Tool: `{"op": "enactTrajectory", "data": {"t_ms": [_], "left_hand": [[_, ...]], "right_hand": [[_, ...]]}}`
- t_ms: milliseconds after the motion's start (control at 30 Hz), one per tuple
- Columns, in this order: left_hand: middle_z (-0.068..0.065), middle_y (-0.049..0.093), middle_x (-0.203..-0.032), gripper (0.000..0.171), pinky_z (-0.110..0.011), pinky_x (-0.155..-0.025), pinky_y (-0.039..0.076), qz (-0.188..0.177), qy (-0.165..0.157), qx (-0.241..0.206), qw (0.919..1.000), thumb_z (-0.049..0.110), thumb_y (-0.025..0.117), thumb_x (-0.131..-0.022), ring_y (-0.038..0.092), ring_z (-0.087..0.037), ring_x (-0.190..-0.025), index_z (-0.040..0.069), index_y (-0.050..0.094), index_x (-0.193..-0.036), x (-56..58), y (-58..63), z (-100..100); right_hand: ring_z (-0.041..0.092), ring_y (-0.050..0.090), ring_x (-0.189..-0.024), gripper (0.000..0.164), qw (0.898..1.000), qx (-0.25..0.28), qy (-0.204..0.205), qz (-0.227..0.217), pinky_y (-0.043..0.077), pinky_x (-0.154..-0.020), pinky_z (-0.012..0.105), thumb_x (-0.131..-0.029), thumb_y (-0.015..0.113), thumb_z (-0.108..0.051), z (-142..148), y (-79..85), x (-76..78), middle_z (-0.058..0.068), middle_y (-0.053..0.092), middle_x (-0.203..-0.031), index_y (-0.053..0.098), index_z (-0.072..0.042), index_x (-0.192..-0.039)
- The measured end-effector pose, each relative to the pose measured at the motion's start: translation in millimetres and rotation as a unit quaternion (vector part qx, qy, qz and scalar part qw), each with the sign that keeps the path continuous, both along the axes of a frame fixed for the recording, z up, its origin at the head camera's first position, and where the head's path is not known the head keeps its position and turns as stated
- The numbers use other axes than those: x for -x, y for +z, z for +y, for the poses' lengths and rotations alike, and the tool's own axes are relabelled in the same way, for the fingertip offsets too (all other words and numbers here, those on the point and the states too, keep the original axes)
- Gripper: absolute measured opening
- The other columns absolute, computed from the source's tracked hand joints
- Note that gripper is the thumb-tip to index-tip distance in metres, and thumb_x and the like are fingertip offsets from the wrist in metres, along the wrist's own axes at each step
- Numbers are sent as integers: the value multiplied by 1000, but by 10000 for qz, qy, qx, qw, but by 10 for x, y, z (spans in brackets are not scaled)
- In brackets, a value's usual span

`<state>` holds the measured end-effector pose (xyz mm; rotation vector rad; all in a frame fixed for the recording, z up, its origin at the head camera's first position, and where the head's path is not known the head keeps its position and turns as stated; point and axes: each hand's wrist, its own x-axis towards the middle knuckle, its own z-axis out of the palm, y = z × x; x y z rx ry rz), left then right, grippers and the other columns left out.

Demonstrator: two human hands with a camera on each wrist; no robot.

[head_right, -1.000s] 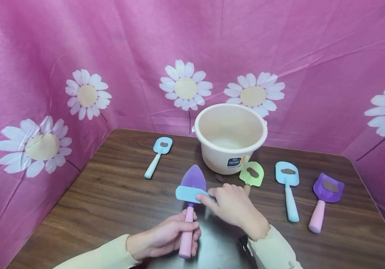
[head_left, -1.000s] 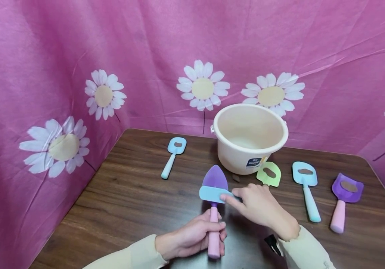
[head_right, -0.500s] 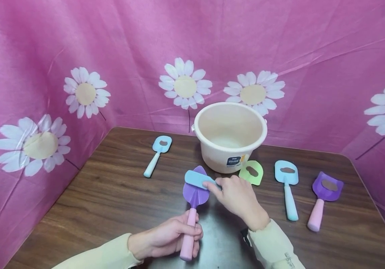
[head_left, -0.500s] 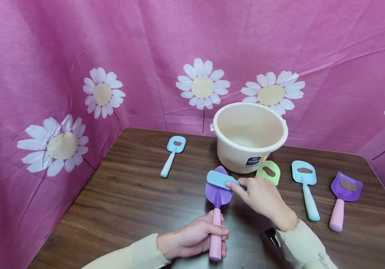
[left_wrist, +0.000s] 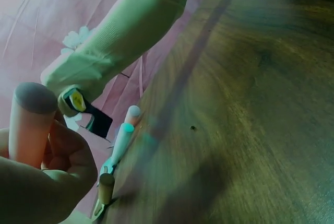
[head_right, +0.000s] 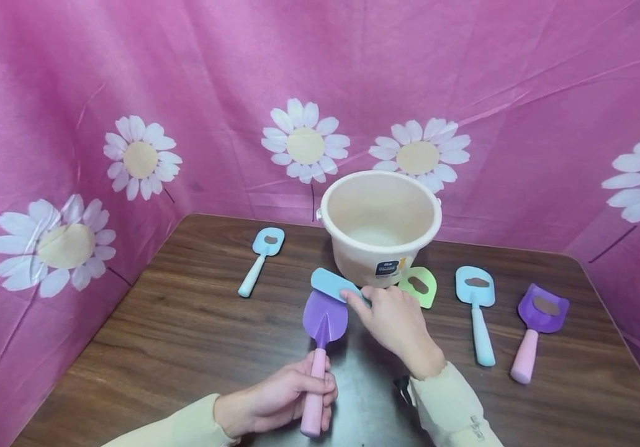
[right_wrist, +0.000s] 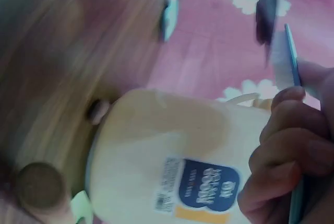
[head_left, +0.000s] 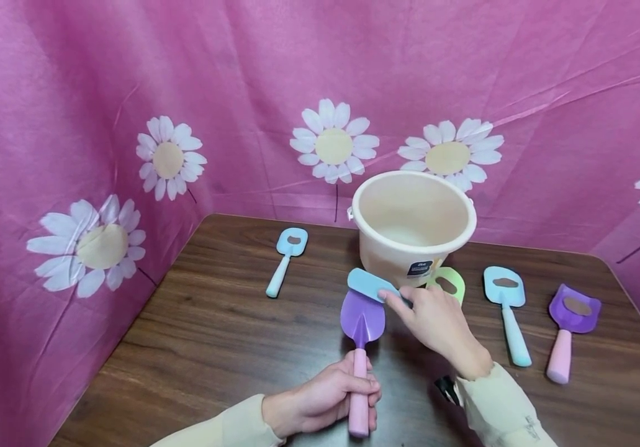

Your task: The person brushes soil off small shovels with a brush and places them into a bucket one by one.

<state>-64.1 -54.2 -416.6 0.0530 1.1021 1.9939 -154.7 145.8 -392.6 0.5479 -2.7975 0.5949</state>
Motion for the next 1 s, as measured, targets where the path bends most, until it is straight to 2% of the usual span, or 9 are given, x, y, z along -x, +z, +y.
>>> {"op": "enactTrajectory", "data": {"t_ms": [200,333,467,667,1000], "left_hand": [[-2,49,-75,23,-28,-67,56,-47,11,-114,9999,3,47,-93,57,-14,-62,15,29,-101,20,-1,-21],[-2,49,-75,23,-29,-68,56,-23,66,-166,9998,4,48,-93,55,-13,-67,15,29,-101,29,11,-29],[-2,51,-76,24,-28,-68,55,-8,66,-153,9999,3,49,-92,55,-13,-68,15,30,-101,30,25,-30],[-2,52,-75,25,-28,-67,55,-9,-67,-97,9999,2,49,-91,57,-14,-63,15,30,-100,10,31,-35],[-1,54,-76,25,-26,-66,55,-205,-209,-159,9994,-1,47,-91,57,-13,-63,15,31,-100,0,22,-54]], "right_hand": [[2,23,-47,49,9968,-183,777,-38,24,-46,18,-90,59,-52,-31,69,-164,-15,19,-52,35,-25,-56],[2,24,-45,50,9953,-363,877,-177,23,-44,18,-88,59,-55,-56,71,-235,-14,20,-52,35,-26,-56],[1,23,-46,51,9952,-297,876,-307,22,-43,18,-88,60,-55,-50,48,-240,-14,19,-52,34,-25,-56],[1,23,-46,50,9965,-193,724,-375,25,-44,18,-89,59,-54,7,14,-184,-15,19,-53,35,-25,-55],[13,33,-50,54,9994,-213,-177,-183,26,-43,26,-91,54,-57,86,18,-29,-8,22,-53,36,-20,-56]]}}
